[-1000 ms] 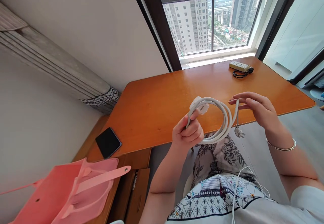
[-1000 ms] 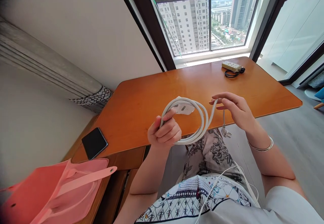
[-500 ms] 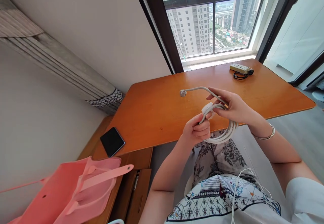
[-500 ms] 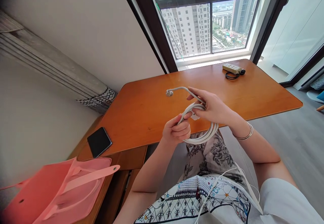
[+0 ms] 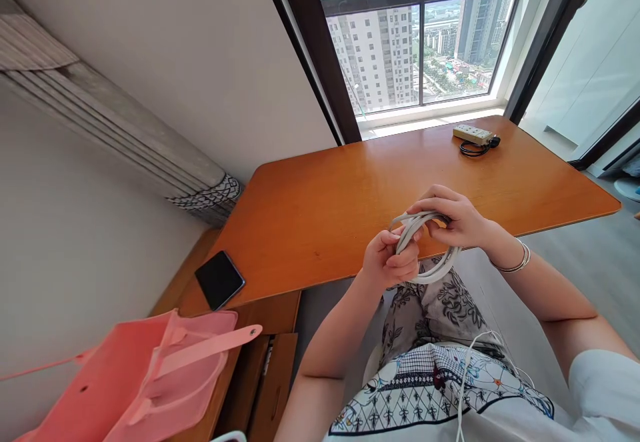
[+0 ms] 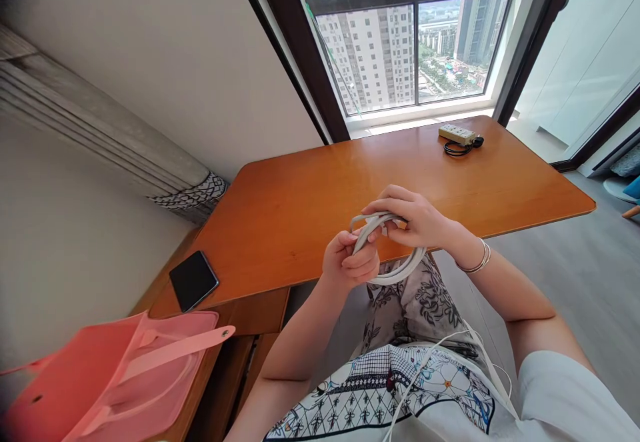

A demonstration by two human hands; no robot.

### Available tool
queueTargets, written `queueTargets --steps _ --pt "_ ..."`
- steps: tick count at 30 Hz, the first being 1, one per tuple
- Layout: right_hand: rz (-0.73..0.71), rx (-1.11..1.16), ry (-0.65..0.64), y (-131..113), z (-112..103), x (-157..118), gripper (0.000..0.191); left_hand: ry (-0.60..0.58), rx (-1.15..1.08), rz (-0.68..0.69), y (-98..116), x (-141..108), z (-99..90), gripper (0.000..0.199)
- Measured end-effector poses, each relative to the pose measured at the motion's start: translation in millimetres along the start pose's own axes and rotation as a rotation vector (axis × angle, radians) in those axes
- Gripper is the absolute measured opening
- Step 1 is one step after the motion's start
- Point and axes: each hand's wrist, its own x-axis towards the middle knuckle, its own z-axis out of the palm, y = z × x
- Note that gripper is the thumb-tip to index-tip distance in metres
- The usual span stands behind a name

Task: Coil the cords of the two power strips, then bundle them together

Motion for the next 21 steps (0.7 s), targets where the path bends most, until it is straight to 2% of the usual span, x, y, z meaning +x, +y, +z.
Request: queueTargets --steps 4,12,14,16,19,21 --pt "-0.072 0.013 0.066 2.0 5.4 -5.6 0.040 -0.045 -0.021 -0.006 -7.0 -0.3 0.0 0.030" --pt "-0.061 0.095 0.121 5.0 8.7 -16.0 0.043 -0.110 -0.026 -0.050 -11.9 4.3 -3.0 0.070" --pt "-0.032 0.122 0.122 6.3 9.9 -17.9 0.040 -0.149 -0.010 -0.036 -9.9 4.6 -6.5 0.068" --pt "-0.009 0.147 0.113 8.7 11.3 -19.7 0.037 -0.164 0.011 -0.011 -7.9 4.5 -9.3 0.057" --pt "0.010 0.187 0.098 13.3 12.6 -21.8 0.035 -0.075 0.056 -0.009 -4.8 4.2 -9.3 0.036" --pt "0.044 0.239 0.083 16.2 12.6 -22.4 0.035 -0.028 0.085 -0.010 -3.1 4.6 -6.9 0.035"
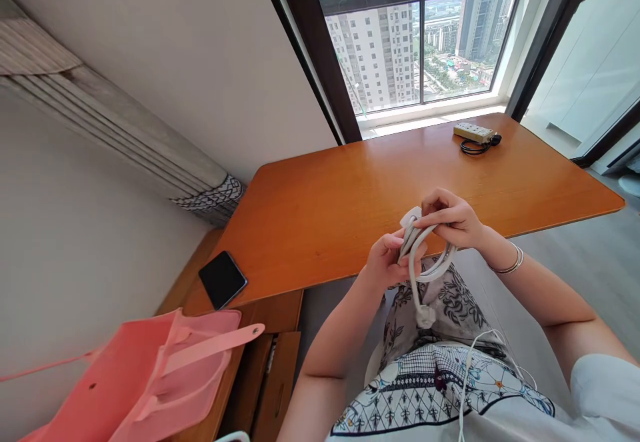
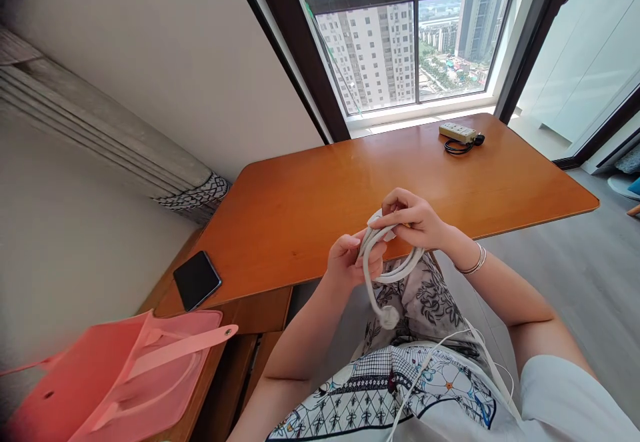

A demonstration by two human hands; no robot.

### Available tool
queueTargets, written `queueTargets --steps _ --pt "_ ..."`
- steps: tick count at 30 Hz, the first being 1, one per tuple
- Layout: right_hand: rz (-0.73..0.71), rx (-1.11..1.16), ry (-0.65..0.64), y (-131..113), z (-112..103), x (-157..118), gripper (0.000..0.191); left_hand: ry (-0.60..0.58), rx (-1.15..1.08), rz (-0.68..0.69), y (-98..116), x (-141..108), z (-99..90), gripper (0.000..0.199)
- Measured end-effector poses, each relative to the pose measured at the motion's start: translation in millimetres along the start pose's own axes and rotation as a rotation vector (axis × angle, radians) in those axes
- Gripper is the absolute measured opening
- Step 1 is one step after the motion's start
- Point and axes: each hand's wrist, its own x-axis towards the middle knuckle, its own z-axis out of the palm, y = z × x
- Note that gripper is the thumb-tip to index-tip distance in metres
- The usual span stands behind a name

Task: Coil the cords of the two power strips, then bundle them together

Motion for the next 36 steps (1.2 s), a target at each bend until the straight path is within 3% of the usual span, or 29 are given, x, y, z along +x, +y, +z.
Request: queueTargets --steps 5,9,12,17,21,28,36 --pt "0.220 0.150 -0.037 3.9 -2.9 2.4 0.030 0.033 0.137 0.073 3.0 3.5 6.8 0.062" --pt "0.416 0.219 -0.044 3.5 -3.3 5.6 0.033 0.138 0.216 0.068 3.7 7.0 10.0 0.054" --pt "0.498 0.263 -0.045 3.4 -3.8 7.8 0.037 0.152 0.211 0.083 3.6 9.3 11.1 0.046" --pt "0.548 0.341 -0.093 6.6 -7.7 10.8 0.034 0.164 0.170 0.117 0.3 12.0 13.0 0.030" --pt "0.554 0.314 -0.090 7.5 -8.2 12.6 0.030 0.187 0.158 0.207 -0.9 11.8 15.0 0.030" --pt "0.575 0.282 -0.023 8.0 -5.7 11.2 0.026 0.087 0.019 0.103 9.4 5.5 12.0 0.023" --pt "0.860 0.547 0.146 6.5 -2.5 -22.6 0.060 0.240 -0.114 0.204 15.0 4.4 2.4 0.010"
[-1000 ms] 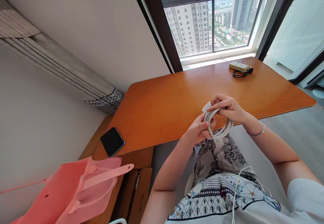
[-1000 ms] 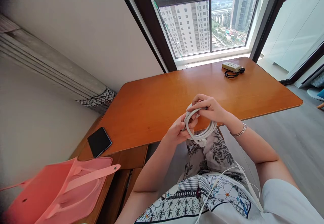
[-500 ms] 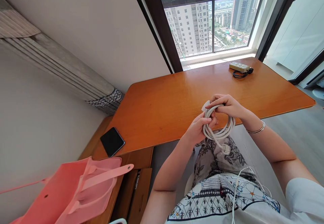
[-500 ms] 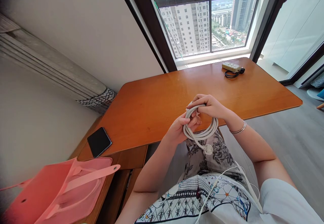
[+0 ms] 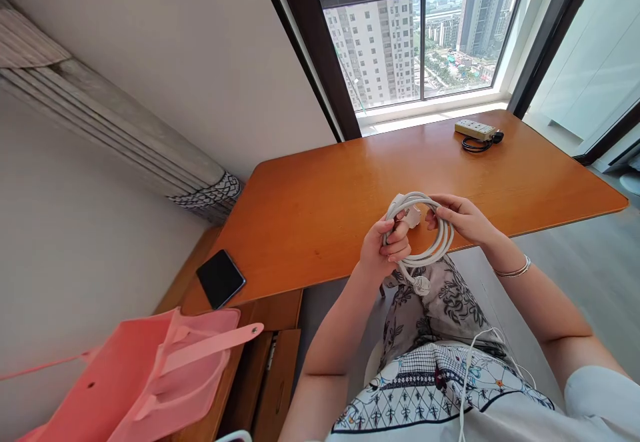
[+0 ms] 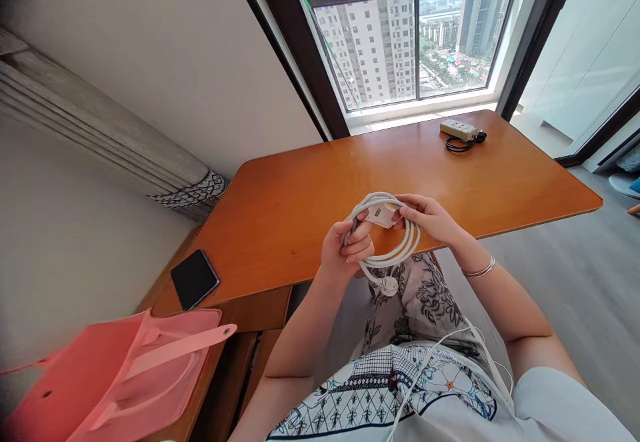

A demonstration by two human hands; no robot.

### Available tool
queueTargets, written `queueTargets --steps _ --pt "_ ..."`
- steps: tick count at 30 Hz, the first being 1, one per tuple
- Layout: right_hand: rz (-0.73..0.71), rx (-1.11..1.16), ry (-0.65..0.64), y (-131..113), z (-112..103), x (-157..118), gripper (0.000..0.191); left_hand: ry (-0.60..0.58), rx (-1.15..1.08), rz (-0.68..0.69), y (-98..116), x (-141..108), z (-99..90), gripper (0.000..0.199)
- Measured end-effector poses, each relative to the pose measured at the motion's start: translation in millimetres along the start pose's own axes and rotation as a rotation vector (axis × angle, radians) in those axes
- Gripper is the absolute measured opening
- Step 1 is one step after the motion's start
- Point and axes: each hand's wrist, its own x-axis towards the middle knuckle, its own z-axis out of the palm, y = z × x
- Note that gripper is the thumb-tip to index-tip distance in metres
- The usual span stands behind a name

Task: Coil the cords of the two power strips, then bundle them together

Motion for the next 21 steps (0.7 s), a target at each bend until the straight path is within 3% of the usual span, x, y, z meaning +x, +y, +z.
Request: queueTargets --steps 6,13,18,21 --pt "0.047 -0.135 0.115 -2.0 13.9 -10.5 0.065 -0.130 0.068 -0.118 0.6 1.0 -1.0 0.016" --pt "-0.161 -0.544 0.182 -10.1 18.3 -3.4 0.059 -0.148 0.075 -0.211 2.1 -0.9 -3.3 0.019" --pt "-0.167 -0.496 0.129 -9.1 19.4 -2.6 0.045 -0.161 0.063 -0.213 3.2 -2.1 -5.9 0.016" --pt "-0.207 -0.585 0.130 -12.2 16.8 -3.2 0.035 -0.175 0.057 -0.216 3.1 -2.2 -6.4 0.015"
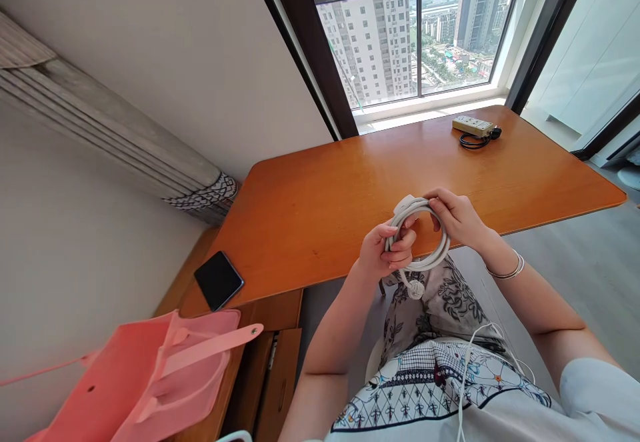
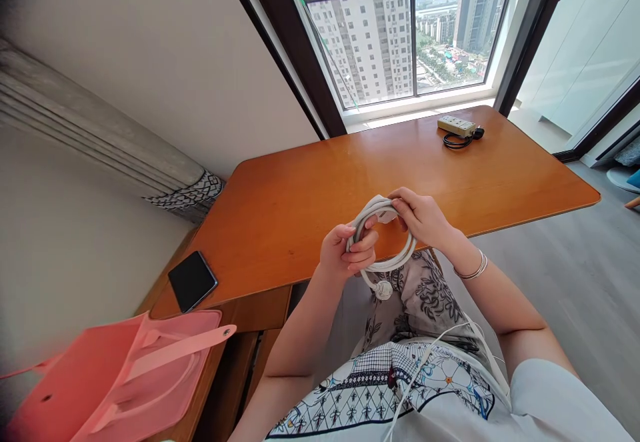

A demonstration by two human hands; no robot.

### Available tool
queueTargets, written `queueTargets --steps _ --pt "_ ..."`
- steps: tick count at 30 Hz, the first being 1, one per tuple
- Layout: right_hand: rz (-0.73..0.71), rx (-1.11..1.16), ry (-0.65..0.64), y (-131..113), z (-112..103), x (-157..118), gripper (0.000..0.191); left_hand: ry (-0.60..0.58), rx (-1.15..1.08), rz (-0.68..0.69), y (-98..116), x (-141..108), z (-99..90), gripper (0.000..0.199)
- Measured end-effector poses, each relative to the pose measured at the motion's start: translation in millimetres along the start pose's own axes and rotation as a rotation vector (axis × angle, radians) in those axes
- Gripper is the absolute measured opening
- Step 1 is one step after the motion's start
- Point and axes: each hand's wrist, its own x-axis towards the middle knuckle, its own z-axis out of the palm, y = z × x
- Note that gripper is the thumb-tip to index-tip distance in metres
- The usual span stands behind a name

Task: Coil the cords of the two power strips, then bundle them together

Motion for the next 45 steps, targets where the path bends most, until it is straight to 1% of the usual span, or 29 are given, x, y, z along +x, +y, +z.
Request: queueTargets --steps 4,6,8,10,13,15,19,25,26,30,34,37,39,45 --pt "-0.060 -0.133 0.000 -3.3 -7.2 2.9 0.033 0.033 -0.004 -0.014 -0.9 0.8 -0.2 0.013" --pt "-0.053 -0.141 -0.011 -5.7 -10.0 4.5 0.035 0.040 -0.012 -0.015 -1.4 1.2 -0.5 0.014" --pt "-0.010 -0.099 -0.039 -8.2 -12.2 5.8 0.039 0.037 -0.020 -0.018 -2.2 1.4 -0.8 0.014" --pt "0.064 -0.016 -0.083 -10.2 -13.8 6.7 0.043 0.034 -0.024 -0.035 -3.2 1.4 -1.2 0.014" --pt "0.178 0.136 -0.141 -10.2 -14.5 8.1 0.047 0.034 -0.021 -0.068 -4.6 1.6 -2.5 0.021" --pt "0.246 0.262 -0.150 -7.7 -13.3 9.3 0.049 0.041 -0.013 -0.073 -5.2 1.9 -3.4 0.024" --pt "0.378 0.528 -0.164 -0.4 -7.1 10.8 0.054 0.022 -0.011 -0.066 -6.0 3.1 -3.8 0.022" --pt "0.466 0.661 -0.098 5.0 2.8 9.0 0.055 0.003 -0.002 -0.046 -5.6 3.6 -3.3 0.021" --pt "0.474 0.690 -0.103 5.5 3.5 8.9 0.055 -0.004 0.005 -0.050 -5.4 3.6 -3.8 0.022" --pt "0.524 0.816 -0.198 7.4 3.8 11.2 0.051 -0.042 0.024 -0.061 -6.6 4.7 -5.7 0.026" --pt "0.615 0.832 -0.217 7.8 2.7 13.5 0.049 -0.059 0.047 -0.060 -9.4 6.4 -6.3 0.027" --pt "0.671 0.853 -0.256 8.3 1.8 12.0 0.051 -0.057 0.054 -0.079 -11.1 7.2 -6.8 0.027" --pt "0.670 0.851 -0.302 10.0 1.0 10.5 0.054 -0.054 0.055 -0.092 -12.2 8.0 -7.1 0.026" --pt "0.597 0.775 -0.457 18.1 -1.8 8.1 0.063 -0.083 0.047 -0.099 -14.7 8.9 -6.3 0.026"
